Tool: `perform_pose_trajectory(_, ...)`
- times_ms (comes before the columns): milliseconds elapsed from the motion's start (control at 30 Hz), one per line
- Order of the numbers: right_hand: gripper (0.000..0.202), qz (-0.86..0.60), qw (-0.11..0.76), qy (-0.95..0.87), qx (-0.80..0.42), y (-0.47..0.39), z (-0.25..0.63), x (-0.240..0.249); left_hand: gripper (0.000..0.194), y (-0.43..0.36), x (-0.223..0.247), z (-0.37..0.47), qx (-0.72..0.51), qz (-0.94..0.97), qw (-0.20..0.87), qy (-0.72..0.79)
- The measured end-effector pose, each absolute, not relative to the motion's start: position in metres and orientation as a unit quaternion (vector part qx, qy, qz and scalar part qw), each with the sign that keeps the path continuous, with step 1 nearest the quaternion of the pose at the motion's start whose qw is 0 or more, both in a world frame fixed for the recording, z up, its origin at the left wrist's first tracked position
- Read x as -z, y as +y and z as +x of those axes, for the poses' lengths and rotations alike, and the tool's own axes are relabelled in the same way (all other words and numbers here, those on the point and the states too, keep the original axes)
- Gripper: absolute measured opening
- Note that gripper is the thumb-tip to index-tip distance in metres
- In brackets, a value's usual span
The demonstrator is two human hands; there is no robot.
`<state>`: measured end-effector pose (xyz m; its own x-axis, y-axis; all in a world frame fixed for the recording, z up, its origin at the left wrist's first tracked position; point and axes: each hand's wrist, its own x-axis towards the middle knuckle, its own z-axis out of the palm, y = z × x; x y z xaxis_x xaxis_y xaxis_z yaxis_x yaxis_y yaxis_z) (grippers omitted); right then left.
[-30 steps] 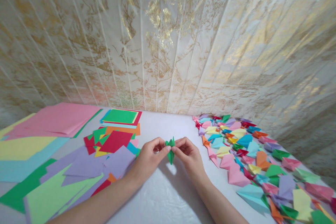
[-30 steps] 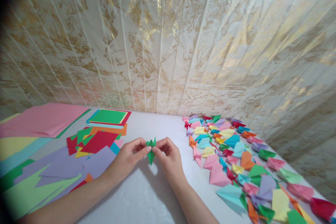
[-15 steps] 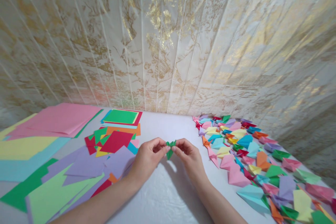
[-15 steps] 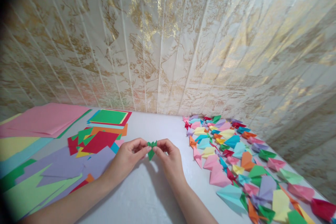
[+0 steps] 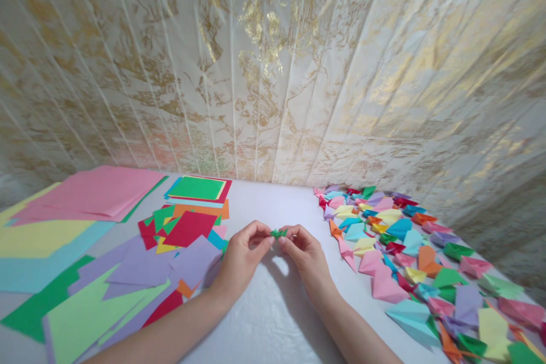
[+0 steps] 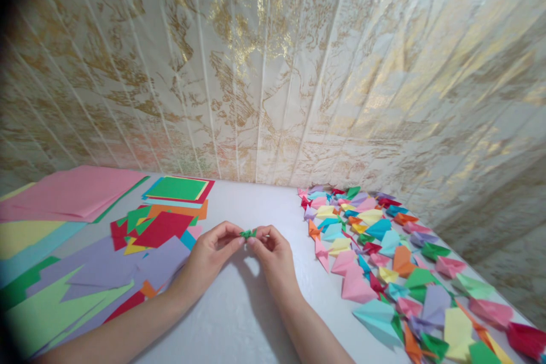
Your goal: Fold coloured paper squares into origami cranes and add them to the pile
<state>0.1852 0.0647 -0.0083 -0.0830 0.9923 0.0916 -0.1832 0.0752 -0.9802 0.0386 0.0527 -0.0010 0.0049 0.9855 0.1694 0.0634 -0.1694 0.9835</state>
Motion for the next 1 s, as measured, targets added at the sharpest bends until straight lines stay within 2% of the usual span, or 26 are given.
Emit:
perform_pose_trajectory(300, 0.024, -0.392, 0.547, -0.497, -0.548, 0.0640, 0.1852, 0.0072, 0.014, 0.0518, -0.0008, 0.0392, -0.536, 0.544, 0.423, 0.488)
perform_pose_trajectory(800, 0.032, -0.394, 0.570, -0.469, -0.547, 0.0625, 0.1848, 0.0053, 0.024, 0.0543, 0.0024, 0.0418, -0.553, 0.510, 0.427, 0.502)
perform_pose_trajectory(900, 0.034, -0.389, 0.555, -0.481, -0.556, 0.0637, 0.1842, 0.0080, 0.022, 0.0551, 0.0009, 0.0395, -0.545, 0.526, 0.413, 0.506)
perform_pose_trajectory(1000, 0.026, -0.394, 0.526, -0.502, -0.563, 0.0646, 0.1841, 0.0098, 0.017, 0.0549, -0.0005, 0.0374, -0.531, 0.552, 0.392, 0.510)
